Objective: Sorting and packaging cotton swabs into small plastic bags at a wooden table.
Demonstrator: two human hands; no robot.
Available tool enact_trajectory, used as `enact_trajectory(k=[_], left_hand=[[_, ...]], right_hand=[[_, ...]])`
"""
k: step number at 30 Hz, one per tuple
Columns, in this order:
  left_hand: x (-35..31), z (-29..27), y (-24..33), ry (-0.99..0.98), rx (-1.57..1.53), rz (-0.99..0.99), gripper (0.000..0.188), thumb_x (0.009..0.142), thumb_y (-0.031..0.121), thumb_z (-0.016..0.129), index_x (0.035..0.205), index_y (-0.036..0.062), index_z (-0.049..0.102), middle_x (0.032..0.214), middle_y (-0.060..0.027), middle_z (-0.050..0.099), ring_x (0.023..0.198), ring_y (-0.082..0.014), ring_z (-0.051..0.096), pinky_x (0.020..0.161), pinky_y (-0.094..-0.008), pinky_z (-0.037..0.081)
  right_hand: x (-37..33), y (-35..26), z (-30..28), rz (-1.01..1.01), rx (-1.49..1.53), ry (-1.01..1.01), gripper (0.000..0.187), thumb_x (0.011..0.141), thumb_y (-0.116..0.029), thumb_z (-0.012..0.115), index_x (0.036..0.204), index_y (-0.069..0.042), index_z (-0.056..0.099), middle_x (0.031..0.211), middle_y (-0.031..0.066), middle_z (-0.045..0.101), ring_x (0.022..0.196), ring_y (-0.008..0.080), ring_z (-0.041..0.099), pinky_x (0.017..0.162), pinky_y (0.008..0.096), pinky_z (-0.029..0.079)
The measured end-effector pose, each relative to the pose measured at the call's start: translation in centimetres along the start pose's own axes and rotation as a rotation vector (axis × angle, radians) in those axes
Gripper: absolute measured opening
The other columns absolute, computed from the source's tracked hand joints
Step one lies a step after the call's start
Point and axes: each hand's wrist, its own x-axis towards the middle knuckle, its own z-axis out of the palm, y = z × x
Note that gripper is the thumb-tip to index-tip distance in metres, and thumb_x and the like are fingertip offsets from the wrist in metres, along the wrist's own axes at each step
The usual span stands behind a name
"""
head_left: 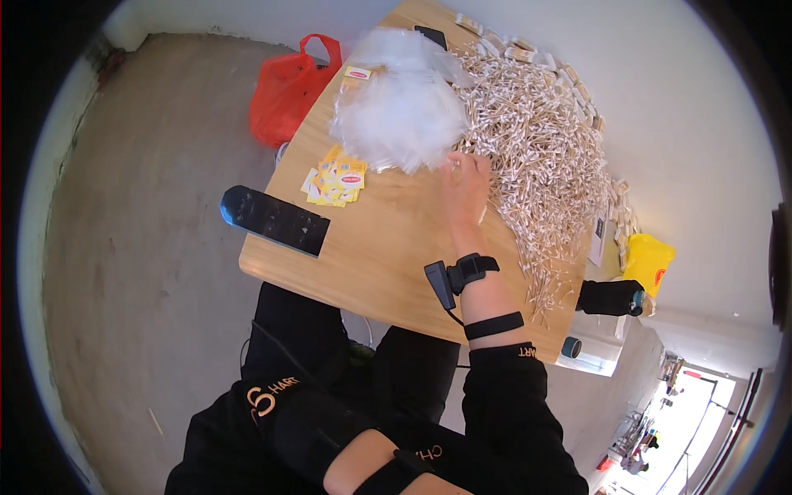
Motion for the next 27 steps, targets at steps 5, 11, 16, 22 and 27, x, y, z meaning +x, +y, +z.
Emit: enact_trajectory(k=[5, 11, 16, 22, 27], left_hand=[[0.3, -1.3, 0.3, -0.036, 0.027, 0.093, 0.022, 0.082, 0.019, 0.057, 0.093, 0.0003, 0.065, 0.101, -0.0211, 0.057, 0.098, -0.0339, 0.054, 0.087, -0.0410, 0.042], [-0.2, -0.5, -0.1, -0.007, -0.043, 0.046, 0.012, 0.079, 0.017, 0.063, 0.084, 0.0055, 0.064, 0.088, -0.0146, 0.058, 0.088, -0.0296, 0.055, 0.077, -0.0389, 0.044], [0.6, 0.6, -0.2, -0.098, -0.069, 0.013, 0.013, 0.079, 0.018, 0.066, 0.084, 0.0056, 0.066, 0.088, -0.0123, 0.059, 0.090, -0.0266, 0.057, 0.077, -0.0379, 0.044], [0.4, -0.6, 0.3, -0.160, -0.138, -0.043, 0.013, 0.082, 0.018, 0.066, 0.085, 0.0050, 0.066, 0.090, -0.0130, 0.060, 0.091, -0.0265, 0.057, 0.077, -0.0373, 0.045], [0.5, -0.1, 0.3, -0.169, -0.031, -0.030, 0.013, 0.081, 0.016, 0.066, 0.086, 0.0044, 0.067, 0.093, -0.0140, 0.060, 0.091, -0.0265, 0.057, 0.078, -0.0362, 0.045]], right_hand=[[0.2, -0.3, 0.7, 0.021, -0.097, -0.030, 0.011, 0.076, -0.012, 0.071, 0.087, -0.010, 0.067, 0.090, 0.0068, 0.057, 0.094, 0.0277, 0.056, 0.083, 0.0429, 0.042], [-0.1, -1.8, -0.9, 0.028, 0.020, -0.183, 0.008, 0.077, -0.012, 0.072, 0.083, -0.008, 0.068, 0.082, 0.0061, 0.060, 0.080, 0.0255, 0.060, 0.073, 0.0387, 0.046], [-0.5, -2.3, -1.8, -0.009, 0.160, -0.136, 0.008, 0.079, -0.013, 0.071, 0.083, -0.006, 0.067, 0.080, 0.0079, 0.062, 0.070, 0.0237, 0.061, 0.061, 0.0333, 0.047], [-2.2, -4.1, -5.2, 0.139, 0.307, 0.144, 0.006, 0.083, -0.011, 0.066, 0.084, -0.005, 0.066, 0.086, 0.0048, 0.065, 0.077, 0.0183, 0.063, 0.068, 0.0317, 0.049], [-4.8, -6.6, -8.5, 0.882, 1.215, -0.016, 0.013, 0.092, -0.013, 0.059, 0.098, -0.002, 0.060, 0.099, 0.0118, 0.067, 0.091, 0.0197, 0.065, 0.078, 0.0311, 0.054]])
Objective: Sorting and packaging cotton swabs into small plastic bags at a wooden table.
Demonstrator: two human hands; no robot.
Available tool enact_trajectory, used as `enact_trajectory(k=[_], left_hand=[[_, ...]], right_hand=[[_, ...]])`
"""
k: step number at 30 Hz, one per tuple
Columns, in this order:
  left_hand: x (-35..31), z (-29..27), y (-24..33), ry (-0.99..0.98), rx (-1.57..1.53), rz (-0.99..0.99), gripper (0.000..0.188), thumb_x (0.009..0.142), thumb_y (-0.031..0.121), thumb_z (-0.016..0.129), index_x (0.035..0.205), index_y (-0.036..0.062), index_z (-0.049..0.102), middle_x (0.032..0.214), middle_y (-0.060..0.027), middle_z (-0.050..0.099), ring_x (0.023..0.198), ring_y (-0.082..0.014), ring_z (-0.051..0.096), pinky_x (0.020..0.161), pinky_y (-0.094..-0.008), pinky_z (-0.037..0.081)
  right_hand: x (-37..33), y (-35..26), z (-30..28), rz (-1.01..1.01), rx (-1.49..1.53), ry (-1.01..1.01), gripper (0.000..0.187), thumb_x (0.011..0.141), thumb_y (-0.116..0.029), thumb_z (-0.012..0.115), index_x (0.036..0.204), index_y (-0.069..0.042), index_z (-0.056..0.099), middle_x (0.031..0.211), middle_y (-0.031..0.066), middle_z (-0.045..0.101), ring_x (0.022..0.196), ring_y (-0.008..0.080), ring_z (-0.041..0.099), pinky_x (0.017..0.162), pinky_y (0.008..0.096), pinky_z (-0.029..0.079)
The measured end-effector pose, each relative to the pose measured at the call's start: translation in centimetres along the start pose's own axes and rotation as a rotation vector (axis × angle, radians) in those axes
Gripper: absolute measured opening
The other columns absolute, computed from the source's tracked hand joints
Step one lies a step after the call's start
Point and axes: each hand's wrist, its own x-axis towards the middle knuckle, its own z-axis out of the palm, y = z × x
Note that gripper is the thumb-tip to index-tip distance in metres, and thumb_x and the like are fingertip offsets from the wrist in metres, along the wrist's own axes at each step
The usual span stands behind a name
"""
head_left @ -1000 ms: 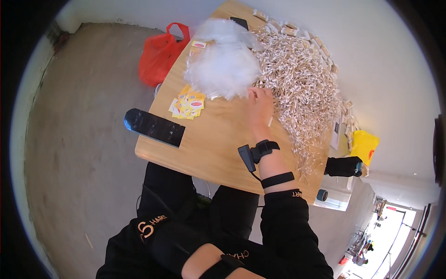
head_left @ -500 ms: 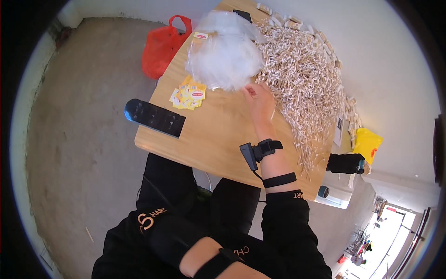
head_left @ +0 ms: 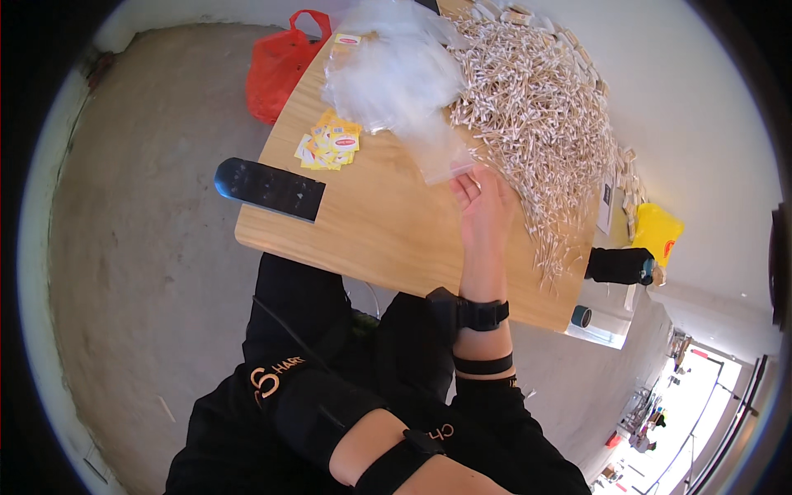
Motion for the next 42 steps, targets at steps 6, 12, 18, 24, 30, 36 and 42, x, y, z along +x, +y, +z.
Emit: enact_trajectory(k=[6, 12, 18, 24, 30, 36, 42], left_hand=[[0.0, -0.2, 0.2, -0.071, -0.201, -0.048, 0.011, 0.083, 0.014, 0.064, 0.087, 0.0045, 0.068, 0.096, -0.0141, 0.060, 0.094, -0.0298, 0.056, 0.081, -0.0390, 0.044], [-2.0, -7.5, 0.6, -0.157, -0.202, -0.705, 0.030, 0.081, 0.030, 0.069, 0.099, 0.0064, 0.064, 0.103, -0.0134, 0.061, 0.099, -0.0315, 0.057, 0.083, -0.0397, 0.047], [-14.8, -13.2, -3.9, 0.483, 1.170, -0.922, 0.028, 0.071, 0.012, 0.078, 0.092, 0.0044, 0.060, 0.098, -0.0104, 0.060, 0.089, -0.0248, 0.059, 0.076, -0.0329, 0.047], [-18.8, -13.1, -5.6, 0.598, 1.106, -1.116, 0.025, 0.075, 0.011, 0.077, 0.092, 0.0020, 0.061, 0.085, -0.0090, 0.063, 0.077, -0.0216, 0.062, 0.069, -0.0319, 0.047], [-19.8, -13.2, -6.1, 0.582, 1.301, -0.980, 0.016, 0.078, 0.009, 0.073, 0.089, 0.0030, 0.063, 0.084, -0.0102, 0.063, 0.074, -0.0229, 0.063, 0.067, -0.0332, 0.049], [-20.6, -13.3, -5.6, 0.687, 1.174, -1.073, 0.014, 0.083, 0.009, 0.070, 0.092, 0.0018, 0.062, 0.082, -0.0075, 0.064, 0.075, -0.0183, 0.063, 0.068, -0.0300, 0.050], [-20.8, -13.5, -5.6, 1.042, 0.623, -1.095, 0.012, 0.087, 0.010, 0.066, 0.092, -0.0012, 0.063, 0.082, -0.0053, 0.068, 0.077, -0.0097, 0.063, 0.070, -0.0235, 0.048]], right_hand=[[-3.0, 0.7, -2.2, 0.103, -0.012, -0.021, 0.013, 0.092, -0.016, 0.060, 0.094, -0.003, 0.061, 0.094, 0.0091, 0.068, 0.087, 0.0148, 0.065, 0.075, 0.0272, 0.053], [-5.9, 1.3, -3.7, 0.121, -0.070, -0.062, 0.015, 0.093, -0.015, 0.060, 0.096, -0.001, 0.063, 0.093, 0.0092, 0.068, 0.086, 0.0142, 0.065, 0.075, 0.0265, 0.054], [-8.0, 2.8, -3.0, 0.079, -0.042, -0.006, 0.017, 0.092, -0.016, 0.062, 0.093, 0.001, 0.063, 0.089, 0.0076, 0.067, 0.085, 0.0133, 0.065, 0.077, 0.0271, 0.054], [-8.5, 3.8, -1.3, 0.088, -0.012, 0.011, 0.020, 0.092, -0.018, 0.062, 0.093, 0.003, 0.061, 0.089, 0.0069, 0.067, 0.084, 0.0132, 0.064, 0.079, 0.0271, 0.054], [-8.3, 5.2, -0.8, 0.107, 0.015, 0.000, 0.022, 0.093, -0.019, 0.061, 0.093, 0.003, 0.061, 0.090, 0.0074, 0.066, 0.083, 0.0127, 0.064, 0.080, 0.0269, 0.053], [-8.5, 5.9, -0.6, 0.110, 0.078, -0.012, 0.023, 0.092, -0.020, 0.064, 0.100, 0.002, 0.060, 0.093, 0.0065, 0.065, 0.087, 0.0123, 0.063, 0.080, 0.0264, 0.052], [-9.1, 6.1, -0.3, 0.088, 0.012, -0.131, 0.026, 0.088, -0.014, 0.069, 0.105, 0.002, 0.059, 0.100, 0.0072, 0.062, 0.091, 0.0128, 0.062, 0.081, 0.0261, 0.051]])
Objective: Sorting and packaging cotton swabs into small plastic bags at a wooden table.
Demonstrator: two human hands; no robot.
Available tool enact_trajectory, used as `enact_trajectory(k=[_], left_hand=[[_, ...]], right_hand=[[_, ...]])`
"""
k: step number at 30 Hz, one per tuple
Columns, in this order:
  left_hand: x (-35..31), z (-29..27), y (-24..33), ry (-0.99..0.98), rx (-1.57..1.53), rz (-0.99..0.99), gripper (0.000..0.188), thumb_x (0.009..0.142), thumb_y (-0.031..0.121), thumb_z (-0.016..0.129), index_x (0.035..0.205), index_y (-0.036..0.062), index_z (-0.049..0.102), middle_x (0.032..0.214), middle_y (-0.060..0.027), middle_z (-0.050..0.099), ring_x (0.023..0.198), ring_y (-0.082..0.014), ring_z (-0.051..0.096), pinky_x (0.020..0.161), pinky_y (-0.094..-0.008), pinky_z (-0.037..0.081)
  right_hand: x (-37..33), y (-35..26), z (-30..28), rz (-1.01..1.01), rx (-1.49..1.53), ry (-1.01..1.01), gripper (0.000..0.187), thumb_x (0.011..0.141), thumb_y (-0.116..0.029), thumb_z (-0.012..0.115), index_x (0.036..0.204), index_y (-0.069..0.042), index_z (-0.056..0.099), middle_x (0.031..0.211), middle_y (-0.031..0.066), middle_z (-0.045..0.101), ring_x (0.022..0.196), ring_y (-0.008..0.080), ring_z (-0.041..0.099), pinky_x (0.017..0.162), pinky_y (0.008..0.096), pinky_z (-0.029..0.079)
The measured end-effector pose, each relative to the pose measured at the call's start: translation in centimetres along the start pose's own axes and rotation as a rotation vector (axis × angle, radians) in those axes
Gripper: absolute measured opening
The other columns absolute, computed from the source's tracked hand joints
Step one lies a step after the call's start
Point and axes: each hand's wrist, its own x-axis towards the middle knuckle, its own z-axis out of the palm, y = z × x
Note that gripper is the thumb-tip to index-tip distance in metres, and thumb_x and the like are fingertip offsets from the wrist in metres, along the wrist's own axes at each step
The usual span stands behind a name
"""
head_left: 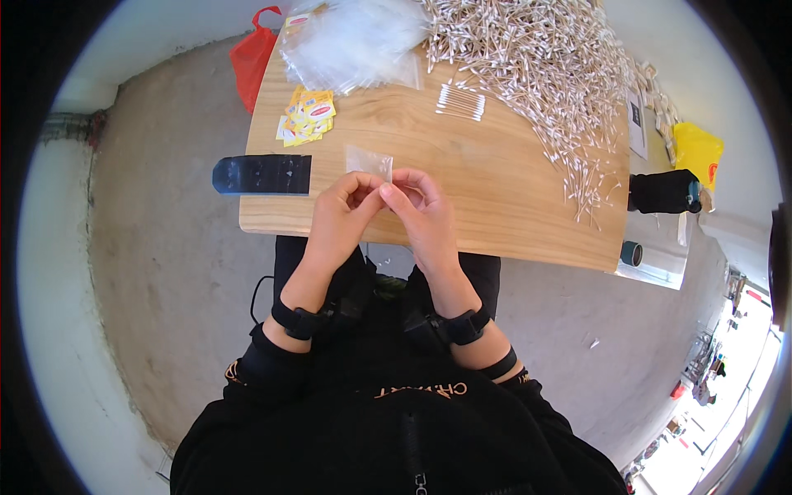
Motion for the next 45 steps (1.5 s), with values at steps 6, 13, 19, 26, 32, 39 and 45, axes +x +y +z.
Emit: enact_trajectory(k=[6, 13, 19, 26, 32, 39, 45], left_hand=[[-0.1, -0.9, -0.7, -0.096, -0.084, -0.110, 0.013, 0.088, 0.009, 0.063, 0.094, -0.0024, 0.064, 0.083, -0.0036, 0.066, 0.080, -0.0092, 0.062, 0.075, -0.0229, 0.048], [0.2, -1.5, -1.8, -0.087, -0.147, -0.122, 0.015, 0.084, 0.012, 0.065, 0.089, -0.0022, 0.065, 0.076, -0.0026, 0.065, 0.069, -0.0069, 0.057, 0.064, -0.0204, 0.045], [-0.3, -1.2, -0.3, 0.021, 0.199, -0.048, 0.011, 0.085, 0.010, 0.063, 0.087, -0.0008, 0.063, 0.077, -0.0020, 0.062, 0.072, -0.0081, 0.057, 0.061, -0.0204, 0.043], [-0.9, -2.6, 2.2, -0.108, 0.683, 0.525, 0.071, 0.064, 0.010, 0.080, 0.127, 0.0031, 0.050, 0.127, -0.0163, 0.052, 0.122, -0.0346, 0.047, 0.106, -0.0444, 0.035], [-1.6, -3.8, 0.9, -0.230, 0.709, 0.474, 0.067, 0.064, 0.013, 0.080, 0.124, 0.0044, 0.052, 0.117, -0.0179, 0.056, 0.112, -0.0365, 0.052, 0.095, -0.0423, 0.043], [-3.1, -5.9, 0.9, -0.253, 0.690, 0.382, 0.066, 0.063, 0.012, 0.081, 0.123, 0.0066, 0.053, 0.115, -0.0165, 0.056, 0.109, -0.0363, 0.053, 0.093, -0.0433, 0.043], [-4.0, -8.3, 1.5, -0.210, 0.712, 0.363, 0.061, 0.065, 0.014, 0.080, 0.120, 0.0078, 0.054, 0.112, -0.0144, 0.058, 0.108, -0.0353, 0.054, 0.092, -0.0423, 0.044]], right_hand=[[0.2, 0.6, -0.4, 0.017, -0.121, -0.033, 0.023, 0.089, -0.013, 0.067, 0.105, 0.003, 0.059, 0.097, 0.0073, 0.063, 0.087, 0.0122, 0.063, 0.078, 0.0256, 0.052], [0.3, -0.3, -0.9, 0.089, -0.200, -0.104, 0.020, 0.094, -0.014, 0.059, 0.107, 0.001, 0.063, 0.098, 0.0052, 0.066, 0.087, 0.0112, 0.064, 0.078, 0.0271, 0.055], [0.7, 1.1, -1.0, -0.028, -0.429, -0.038, 0.013, 0.091, -0.009, 0.058, 0.094, 0.003, 0.062, 0.085, 0.0054, 0.066, 0.076, 0.0128, 0.065, 0.068, 0.0250, 0.051], [0.6, 0.7, -2.1, 0.189, -0.253, -0.113, 0.007, 0.086, -0.008, 0.060, 0.087, -0.001, 0.061, 0.077, 0.0048, 0.063, 0.070, 0.0114, 0.061, 0.066, 0.0243, 0.051], [0.1, 0.2, -0.8, 0.290, -0.283, -0.200, 0.005, 0.084, -0.004, 0.059, 0.087, -0.001, 0.058, 0.077, 0.0046, 0.062, 0.068, 0.0118, 0.061, 0.063, 0.0245, 0.051], [-0.5, 0.9, 1.1, 0.236, -0.448, -0.376, 0.005, 0.085, -0.001, 0.057, 0.089, 0.001, 0.056, 0.076, 0.0051, 0.062, 0.065, 0.0105, 0.061, 0.061, 0.0240, 0.050], [-0.9, 1.2, 2.6, 0.242, -0.450, -0.489, 0.015, 0.091, -0.010, 0.059, 0.100, 0.002, 0.058, 0.080, 0.0045, 0.063, 0.073, 0.0113, 0.062, 0.066, 0.0247, 0.050]])
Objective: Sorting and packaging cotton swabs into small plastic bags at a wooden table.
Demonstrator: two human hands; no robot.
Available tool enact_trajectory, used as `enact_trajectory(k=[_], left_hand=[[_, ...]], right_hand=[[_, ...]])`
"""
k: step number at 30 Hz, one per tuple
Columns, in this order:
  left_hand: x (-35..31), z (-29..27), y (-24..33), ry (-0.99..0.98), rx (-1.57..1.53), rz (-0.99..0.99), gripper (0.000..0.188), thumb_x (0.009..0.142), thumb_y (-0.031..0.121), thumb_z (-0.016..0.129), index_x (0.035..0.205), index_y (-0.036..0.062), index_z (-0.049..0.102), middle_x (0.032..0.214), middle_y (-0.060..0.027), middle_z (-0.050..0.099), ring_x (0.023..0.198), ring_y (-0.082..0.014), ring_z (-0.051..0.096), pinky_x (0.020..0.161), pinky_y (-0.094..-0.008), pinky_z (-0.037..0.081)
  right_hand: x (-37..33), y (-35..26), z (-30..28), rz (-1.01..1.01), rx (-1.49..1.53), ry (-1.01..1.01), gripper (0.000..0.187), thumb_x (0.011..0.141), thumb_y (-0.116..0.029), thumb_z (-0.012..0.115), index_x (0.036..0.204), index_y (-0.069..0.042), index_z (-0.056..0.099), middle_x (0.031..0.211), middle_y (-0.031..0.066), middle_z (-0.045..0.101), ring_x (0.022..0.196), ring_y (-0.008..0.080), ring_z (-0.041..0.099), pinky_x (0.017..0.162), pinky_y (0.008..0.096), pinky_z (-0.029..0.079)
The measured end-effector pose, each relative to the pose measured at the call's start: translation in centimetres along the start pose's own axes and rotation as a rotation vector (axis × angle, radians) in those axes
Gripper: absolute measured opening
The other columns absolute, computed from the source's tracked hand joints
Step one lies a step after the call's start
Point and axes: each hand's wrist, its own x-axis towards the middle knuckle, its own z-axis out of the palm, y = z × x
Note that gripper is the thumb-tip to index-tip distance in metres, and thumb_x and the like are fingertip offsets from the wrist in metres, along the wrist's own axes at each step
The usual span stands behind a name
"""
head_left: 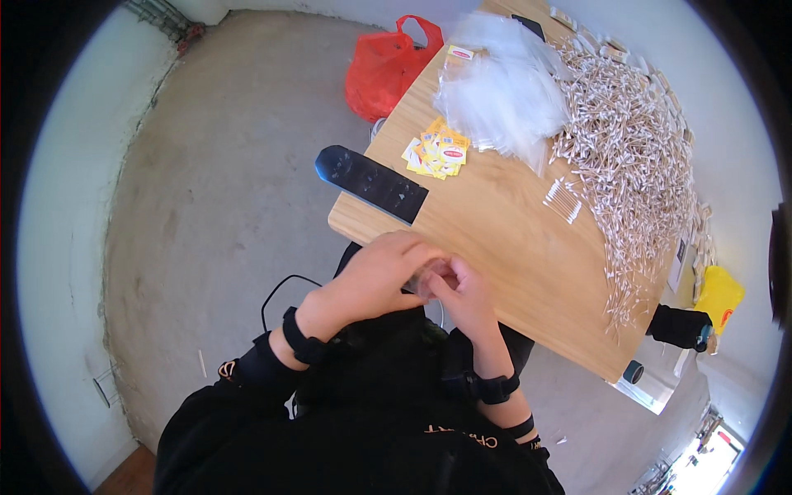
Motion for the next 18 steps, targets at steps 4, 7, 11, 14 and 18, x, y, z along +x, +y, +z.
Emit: enact_trajectory(k=[4, 7, 11, 14, 18], left_hand=[[-1.7, -4.0, -2.0, 0.248, 0.010, -0.226, 0.055, 0.068, 0.014, 0.079, 0.116, 0.0070, 0.055, 0.109, -0.0118, 0.062, 0.108, -0.0308, 0.057, 0.092, -0.0387, 0.045], [-3.8, -7.8, -7.3, 0.401, 0.158, -0.474, 0.057, 0.067, 0.016, 0.080, 0.117, 0.0058, 0.054, 0.111, -0.0125, 0.062, 0.108, -0.0285, 0.059, 0.091, -0.0364, 0.046], [-4.7, -8.2, -13.4, 0.419, 0.234, -0.510, 0.061, 0.066, 0.017, 0.081, 0.118, 0.0047, 0.052, 0.109, -0.0138, 0.062, 0.107, -0.0291, 0.058, 0.090, -0.0369, 0.046], [-3.7, -8.3, -15.9, 0.366, 0.268, -0.525, 0.065, 0.065, 0.018, 0.082, 0.119, 0.0044, 0.050, 0.108, -0.0146, 0.062, 0.108, -0.0300, 0.058, 0.091, -0.0378, 0.046], [-1.5, -9.0, -15.6, 0.281, 0.316, -0.444, 0.067, 0.064, 0.016, 0.082, 0.121, 0.0064, 0.049, 0.111, -0.0148, 0.060, 0.109, -0.0322, 0.056, 0.091, -0.0406, 0.046]], right_hand=[[-0.2, -0.4, -1.0, -0.024, -0.060, 0.065, 0.023, 0.093, -0.017, 0.059, 0.109, -0.001, 0.058, 0.088, 0.0041, 0.063, 0.085, 0.0115, 0.062, 0.073, 0.0255, 0.049], [-0.5, 0.8, -4.4, -0.050, -0.106, 0.203, 0.026, 0.095, -0.018, 0.057, 0.116, -0.002, 0.057, 0.096, 0.0051, 0.062, 0.091, 0.0117, 0.062, 0.079, 0.0248, 0.049], [-2.6, 2.3, -7.8, 0.009, -0.086, 0.388, 0.027, 0.095, -0.018, 0.057, 0.116, -0.002, 0.058, 0.097, 0.0049, 0.062, 0.090, 0.0122, 0.062, 0.077, 0.0252, 0.049], [-4.3, 3.4, -8.6, 0.046, -0.058, 0.447, 0.026, 0.095, -0.017, 0.057, 0.116, -0.001, 0.058, 0.097, 0.0048, 0.062, 0.089, 0.0119, 0.062, 0.076, 0.0247, 0.049], [-5.3, 4.2, -8.5, 0.066, -0.019, 0.473, 0.024, 0.094, -0.015, 0.058, 0.114, -0.001, 0.059, 0.095, 0.0041, 0.062, 0.087, 0.0112, 0.062, 0.076, 0.0236, 0.048]])
